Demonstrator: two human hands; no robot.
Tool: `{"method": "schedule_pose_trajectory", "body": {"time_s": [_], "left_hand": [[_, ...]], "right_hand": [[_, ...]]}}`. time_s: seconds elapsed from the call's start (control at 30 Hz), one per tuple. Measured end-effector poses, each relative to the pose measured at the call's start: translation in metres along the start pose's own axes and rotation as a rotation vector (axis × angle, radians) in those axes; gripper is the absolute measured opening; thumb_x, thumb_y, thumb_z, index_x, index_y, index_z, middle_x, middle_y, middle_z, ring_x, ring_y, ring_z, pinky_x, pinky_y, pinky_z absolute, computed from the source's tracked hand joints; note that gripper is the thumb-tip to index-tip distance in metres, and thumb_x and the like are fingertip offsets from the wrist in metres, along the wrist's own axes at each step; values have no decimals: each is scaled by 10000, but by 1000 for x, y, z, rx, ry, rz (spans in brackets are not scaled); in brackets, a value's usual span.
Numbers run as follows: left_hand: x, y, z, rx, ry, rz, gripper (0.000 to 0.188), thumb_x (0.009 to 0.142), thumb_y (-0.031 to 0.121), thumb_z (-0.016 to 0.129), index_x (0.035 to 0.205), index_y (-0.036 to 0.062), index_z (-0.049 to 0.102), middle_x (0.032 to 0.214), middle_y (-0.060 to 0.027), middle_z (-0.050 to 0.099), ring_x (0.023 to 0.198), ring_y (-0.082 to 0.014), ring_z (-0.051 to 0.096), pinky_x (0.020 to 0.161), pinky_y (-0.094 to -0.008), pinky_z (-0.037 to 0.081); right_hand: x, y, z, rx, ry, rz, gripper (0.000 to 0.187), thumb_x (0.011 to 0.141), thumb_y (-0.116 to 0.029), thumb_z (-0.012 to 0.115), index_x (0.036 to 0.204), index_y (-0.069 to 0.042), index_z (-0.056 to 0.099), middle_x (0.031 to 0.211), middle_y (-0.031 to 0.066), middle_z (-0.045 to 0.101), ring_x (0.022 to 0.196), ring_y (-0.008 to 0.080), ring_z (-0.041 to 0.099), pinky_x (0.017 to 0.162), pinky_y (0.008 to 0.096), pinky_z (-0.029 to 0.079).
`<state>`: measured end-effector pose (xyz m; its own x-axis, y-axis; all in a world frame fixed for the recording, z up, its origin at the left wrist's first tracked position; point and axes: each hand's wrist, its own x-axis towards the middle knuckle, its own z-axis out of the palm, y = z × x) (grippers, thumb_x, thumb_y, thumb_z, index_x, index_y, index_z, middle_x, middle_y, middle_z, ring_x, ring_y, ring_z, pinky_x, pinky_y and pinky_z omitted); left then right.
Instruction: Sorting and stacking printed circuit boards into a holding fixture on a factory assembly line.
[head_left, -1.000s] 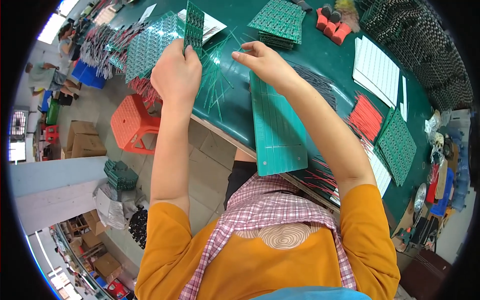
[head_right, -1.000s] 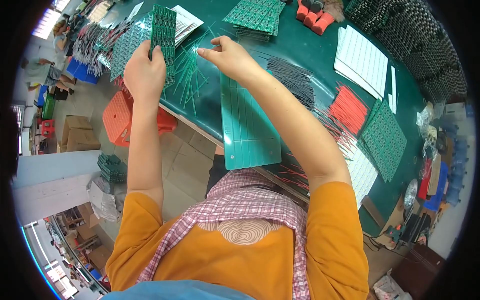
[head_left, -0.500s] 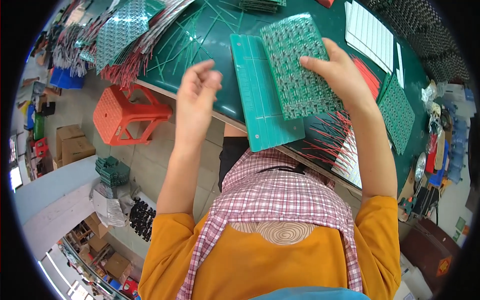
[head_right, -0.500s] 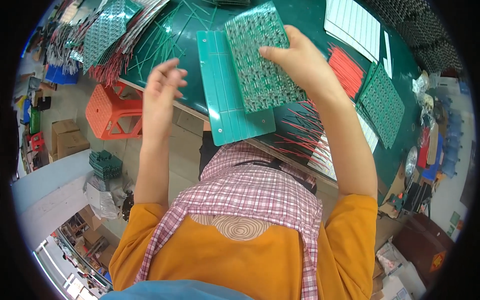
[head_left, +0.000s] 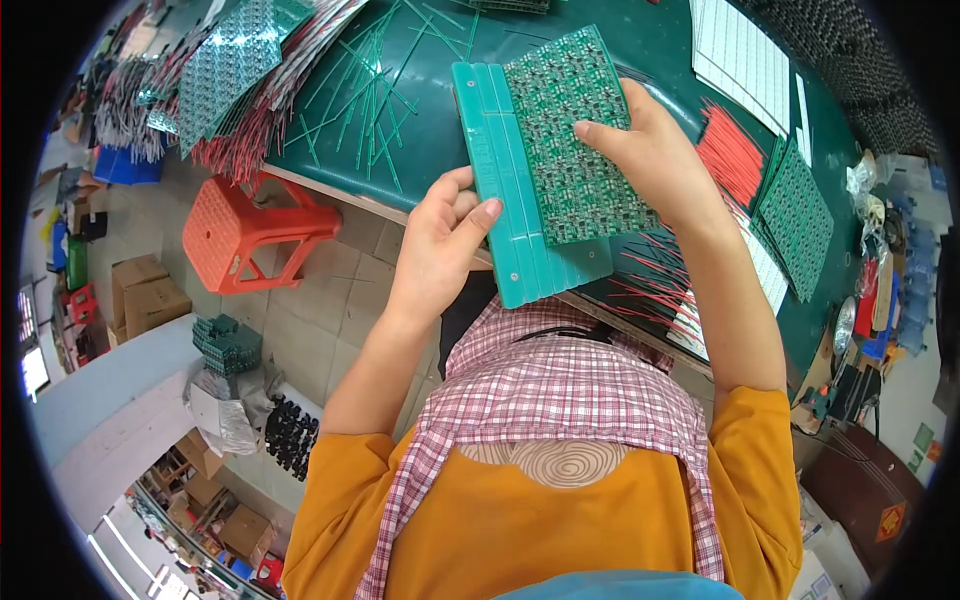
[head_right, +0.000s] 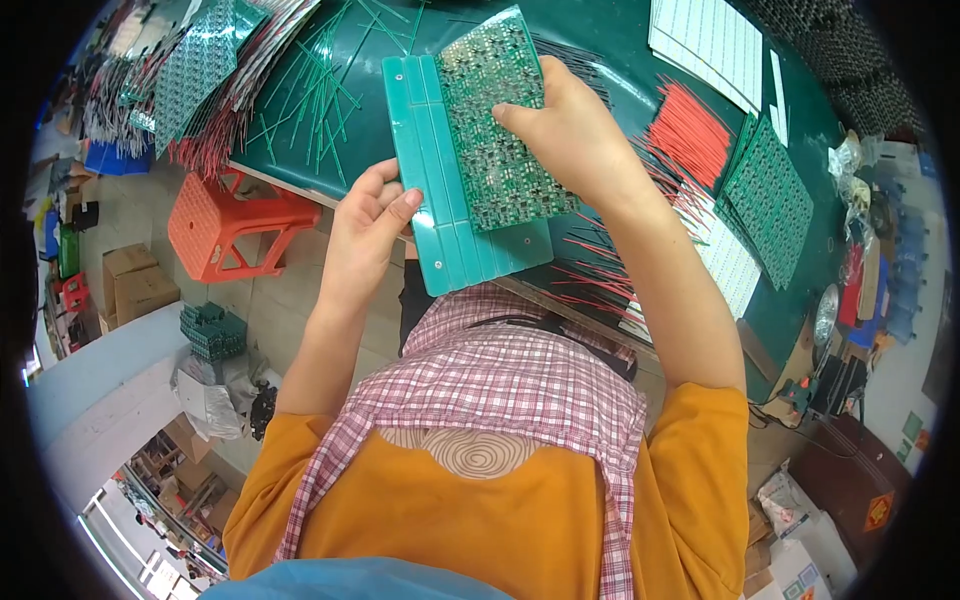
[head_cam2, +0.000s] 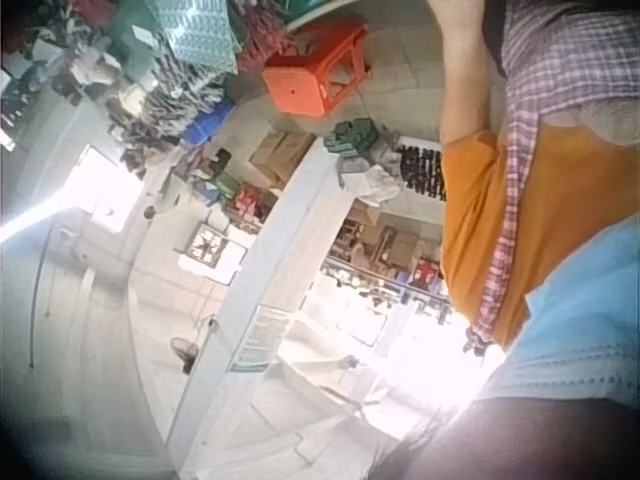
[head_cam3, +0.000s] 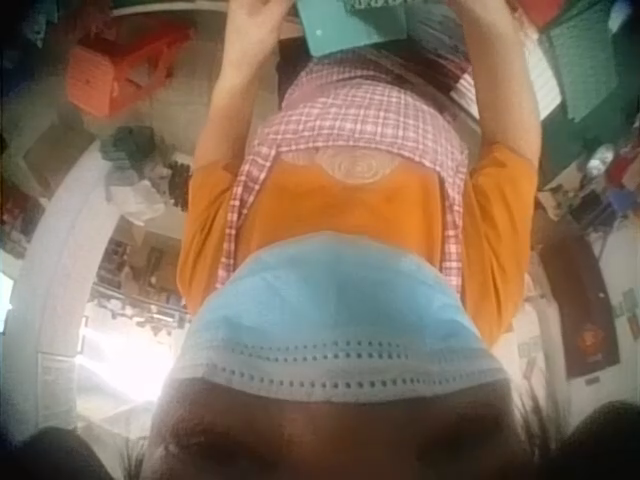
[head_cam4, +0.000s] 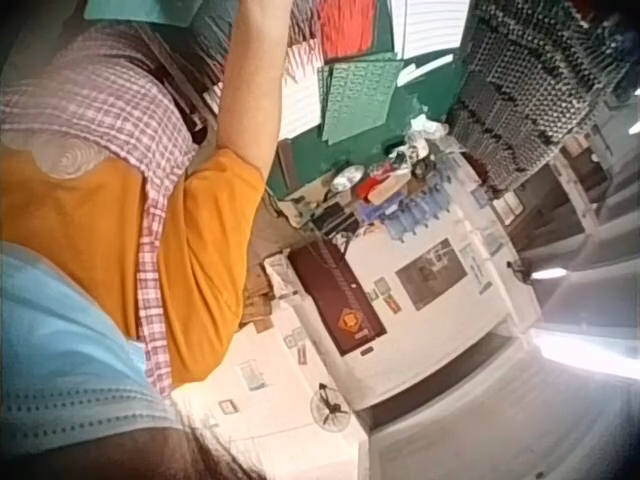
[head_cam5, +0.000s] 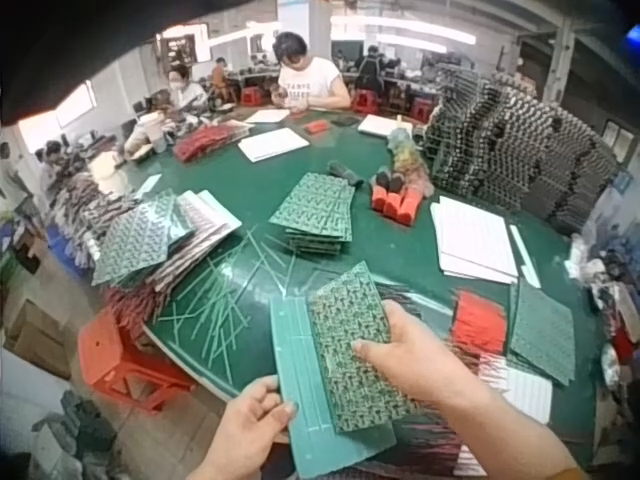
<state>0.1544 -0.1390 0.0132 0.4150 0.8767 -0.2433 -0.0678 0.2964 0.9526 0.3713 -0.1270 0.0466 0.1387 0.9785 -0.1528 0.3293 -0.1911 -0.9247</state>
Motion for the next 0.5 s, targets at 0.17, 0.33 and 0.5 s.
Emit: {"method": "schedule_pose_trajectory", "body": {"time_s": [0.17, 0.33, 0.5], "left_hand": [[-2, 0, 0, -1, -21, 7, 357, 912, 133, 552, 1206, -50, 467, 881, -51, 652, 735, -73, 591, 608, -199, 446], [-1, -4, 1, -27, 4, 20, 357, 912, 126, 550, 1209, -52, 463, 866, -51, 650, 711, -74, 591, 593, -195, 448], [13, -2, -9, -13, -62, 21, 368, 899, 101, 561, 1221, -43, 456, 871, -38, 638, 705, -84, 589, 605, -202, 459]], "right_hand": [[-1, -7, 11, -254, 30, -96, 437, 802, -172, 619, 1130, 74, 470, 968, 228, 624, 899, 325, 621, 796, 365, 475], [0, 26, 5, 376, -77, 161, 424, 832, -125, 613, 1181, 58, 456, 1023, 151, 622, 877, 225, 626, 790, 334, 501], [8, 45, 3, 639, -120, 244, 424, 853, -147, 627, 1200, 29, 460, 1073, 121, 600, 941, 169, 598, 815, 306, 501]]}}
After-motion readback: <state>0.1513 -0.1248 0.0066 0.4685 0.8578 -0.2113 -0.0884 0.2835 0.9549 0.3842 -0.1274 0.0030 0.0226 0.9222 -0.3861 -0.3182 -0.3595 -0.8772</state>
